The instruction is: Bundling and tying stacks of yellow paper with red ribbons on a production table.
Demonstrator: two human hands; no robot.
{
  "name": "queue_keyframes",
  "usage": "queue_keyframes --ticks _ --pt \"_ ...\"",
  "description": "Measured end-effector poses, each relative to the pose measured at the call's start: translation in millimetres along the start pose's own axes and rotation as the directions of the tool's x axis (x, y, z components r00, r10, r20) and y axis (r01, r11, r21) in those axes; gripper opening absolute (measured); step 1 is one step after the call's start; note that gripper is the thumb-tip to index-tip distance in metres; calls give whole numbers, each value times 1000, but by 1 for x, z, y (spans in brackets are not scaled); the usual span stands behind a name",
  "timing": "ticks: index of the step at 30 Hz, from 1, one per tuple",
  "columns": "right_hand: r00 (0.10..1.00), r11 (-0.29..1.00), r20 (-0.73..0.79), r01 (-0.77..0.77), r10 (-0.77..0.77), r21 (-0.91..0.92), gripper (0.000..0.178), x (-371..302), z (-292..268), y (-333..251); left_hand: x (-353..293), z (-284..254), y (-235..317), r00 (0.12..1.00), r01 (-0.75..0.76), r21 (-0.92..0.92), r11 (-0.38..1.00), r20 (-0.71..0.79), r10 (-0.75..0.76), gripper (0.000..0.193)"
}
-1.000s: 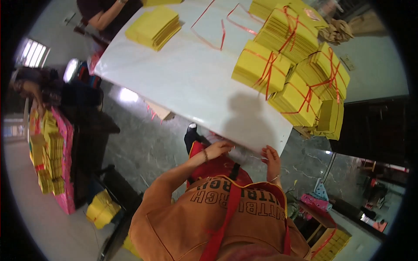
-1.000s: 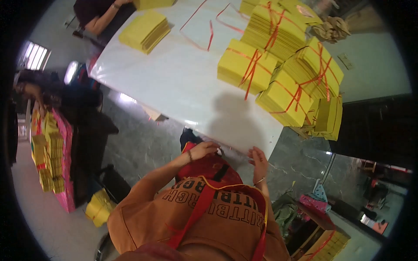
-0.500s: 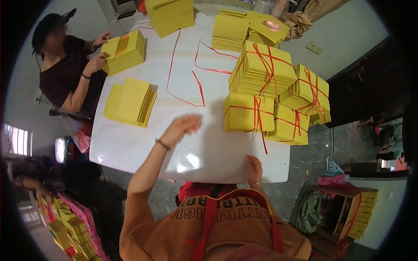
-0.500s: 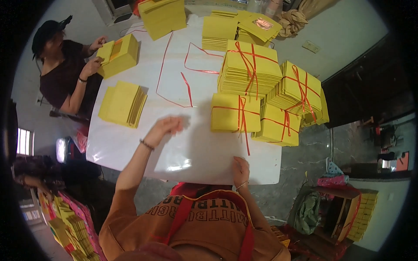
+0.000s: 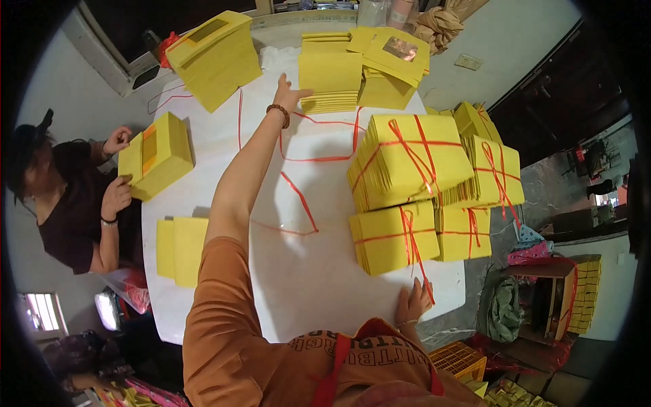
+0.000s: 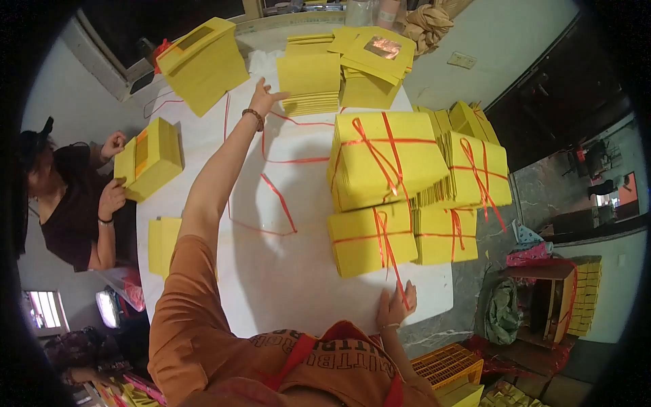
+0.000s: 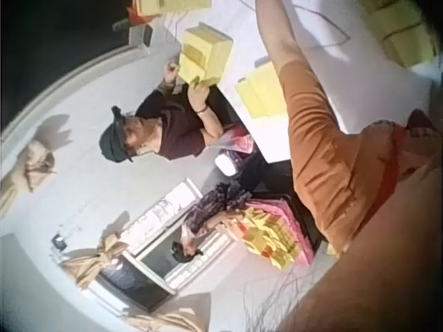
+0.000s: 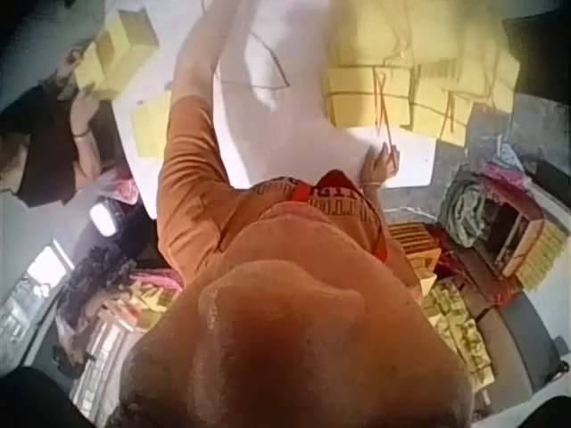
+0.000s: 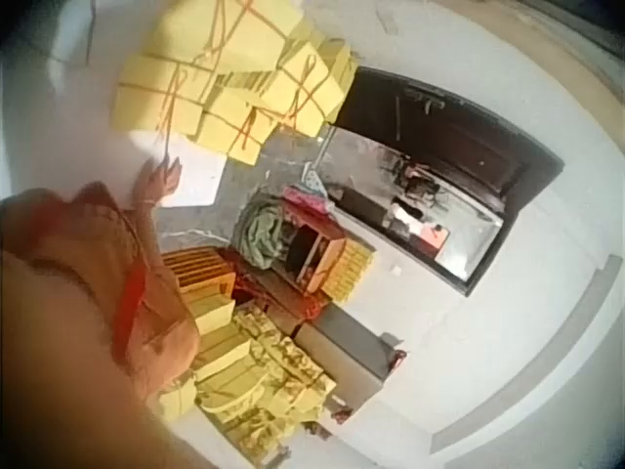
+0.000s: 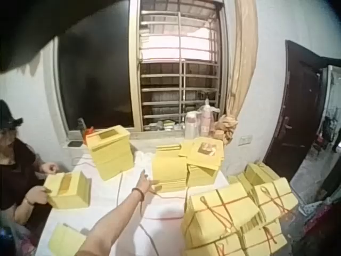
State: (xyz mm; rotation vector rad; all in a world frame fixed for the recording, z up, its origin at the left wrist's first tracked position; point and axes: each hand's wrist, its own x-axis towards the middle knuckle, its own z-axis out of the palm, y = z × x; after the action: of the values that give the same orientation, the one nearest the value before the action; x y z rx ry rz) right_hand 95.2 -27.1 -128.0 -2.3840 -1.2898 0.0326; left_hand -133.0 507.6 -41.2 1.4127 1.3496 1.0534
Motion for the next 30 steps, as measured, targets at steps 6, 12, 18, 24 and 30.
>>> queue_keyframes --ticks 6,12,18,24,30 --pt "997 999 73 -38 39 -12 48 -3 0 5 21 29 13 976 -159 -424 891 67 206 80" --pt "997 999 72 -33 34 -20 49 -2 7 6 -13 27 -28 853 -485 168 858 -127 507 31" --pt "996 998 74 -45 48 -40 50 0 7 4 -9 16 -53 812 -584 78 808 41 582 37" --pt "999 999 50 -4 7 -49 51 -4 12 16 1 8 -50 683 -730 303 613 280 674 30" --pt "996 998 83 -30 35 -58 49 1 3 4 0 4 -36 669 -740 470 481 446 595 28"
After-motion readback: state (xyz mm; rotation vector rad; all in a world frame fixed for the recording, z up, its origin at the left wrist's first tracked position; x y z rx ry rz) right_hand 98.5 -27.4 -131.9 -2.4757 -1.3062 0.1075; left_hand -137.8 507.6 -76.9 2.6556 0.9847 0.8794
